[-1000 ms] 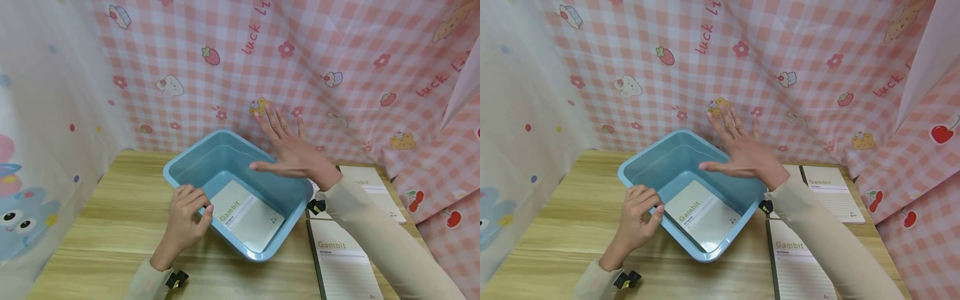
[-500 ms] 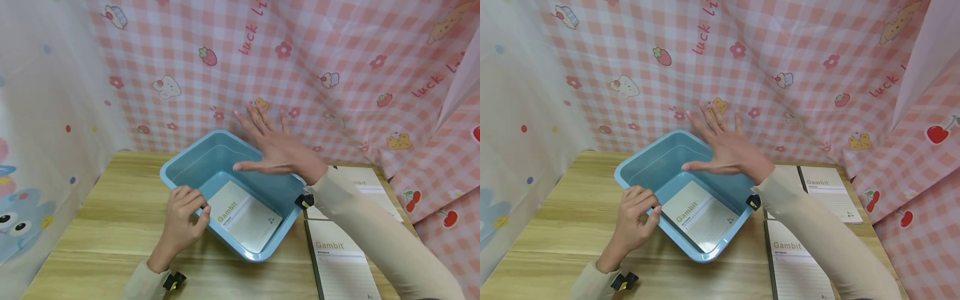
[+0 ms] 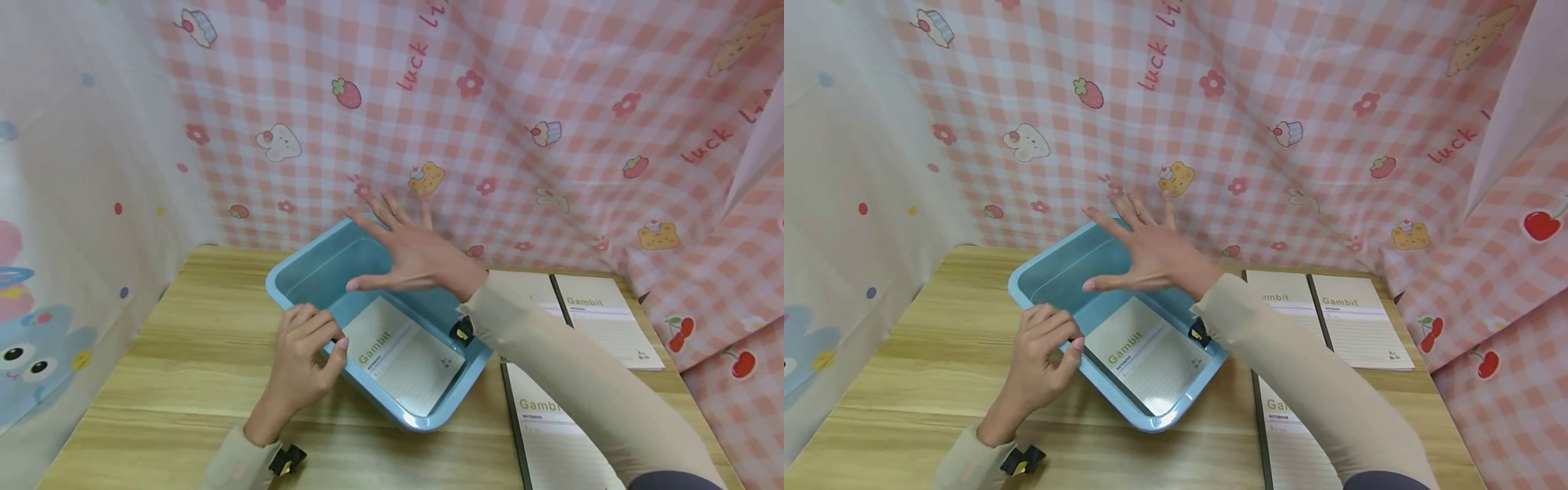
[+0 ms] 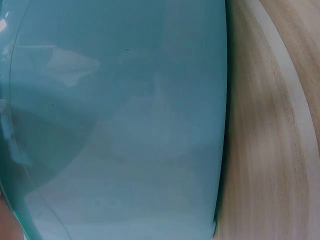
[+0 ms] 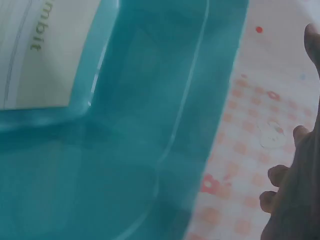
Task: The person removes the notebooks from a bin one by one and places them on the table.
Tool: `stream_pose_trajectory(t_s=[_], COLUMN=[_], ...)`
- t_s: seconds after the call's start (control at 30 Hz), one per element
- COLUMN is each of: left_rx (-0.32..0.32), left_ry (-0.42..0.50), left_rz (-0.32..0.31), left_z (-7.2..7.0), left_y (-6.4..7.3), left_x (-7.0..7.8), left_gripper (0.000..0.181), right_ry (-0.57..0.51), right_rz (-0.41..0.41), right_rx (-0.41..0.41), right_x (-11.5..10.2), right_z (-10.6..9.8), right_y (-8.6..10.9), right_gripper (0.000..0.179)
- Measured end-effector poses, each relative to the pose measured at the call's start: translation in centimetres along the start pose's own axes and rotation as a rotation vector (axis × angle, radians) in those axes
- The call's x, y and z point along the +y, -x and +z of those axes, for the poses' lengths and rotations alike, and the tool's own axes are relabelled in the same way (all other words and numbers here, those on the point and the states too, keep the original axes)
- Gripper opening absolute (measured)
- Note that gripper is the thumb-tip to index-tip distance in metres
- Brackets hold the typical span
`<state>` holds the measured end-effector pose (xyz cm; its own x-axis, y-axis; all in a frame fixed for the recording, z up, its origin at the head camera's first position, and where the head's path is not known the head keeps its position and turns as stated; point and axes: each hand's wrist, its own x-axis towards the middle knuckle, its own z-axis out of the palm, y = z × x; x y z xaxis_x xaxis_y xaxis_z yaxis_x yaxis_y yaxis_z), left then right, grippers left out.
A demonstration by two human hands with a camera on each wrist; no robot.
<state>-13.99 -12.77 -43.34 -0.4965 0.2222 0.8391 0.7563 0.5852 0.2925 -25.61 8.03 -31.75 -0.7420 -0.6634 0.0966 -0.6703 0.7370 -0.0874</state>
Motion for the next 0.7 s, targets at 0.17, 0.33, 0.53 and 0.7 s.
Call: stream_pose_trajectory(t_s=[0.17, 0.33, 0.53, 0.7], left_rx=[0.004, 0.013, 0.016, 0.024], left_ry=[0.003, 0.008, 0.014, 0.028], left_rz=[-0.001, 0.015, 0.011, 0.008], left_z=[0.0, 0.1, 0.1, 0.0], left_y=[0.0, -0.1, -0.2, 0.0], left_x=[0.0, 0.1, 0.0, 0.0], left_gripper=[0.022, 0.02, 0.02, 0.022], right_ry=[0.02, 0.04, 0.063, 0.113], right_rz=[-0.027, -0.103, -0.166, -0.179], right_rx=[0.012, 0.043, 0.022, -0.066], right_x=[-0.4, -0.5, -1.0, -1.6], right_z=[1.5, 3.4, 5.3, 6.4], right_y=[-0.9, -1.3, -2.0, -2.9], right_gripper=[0.103, 0.094, 0.083, 0.082])
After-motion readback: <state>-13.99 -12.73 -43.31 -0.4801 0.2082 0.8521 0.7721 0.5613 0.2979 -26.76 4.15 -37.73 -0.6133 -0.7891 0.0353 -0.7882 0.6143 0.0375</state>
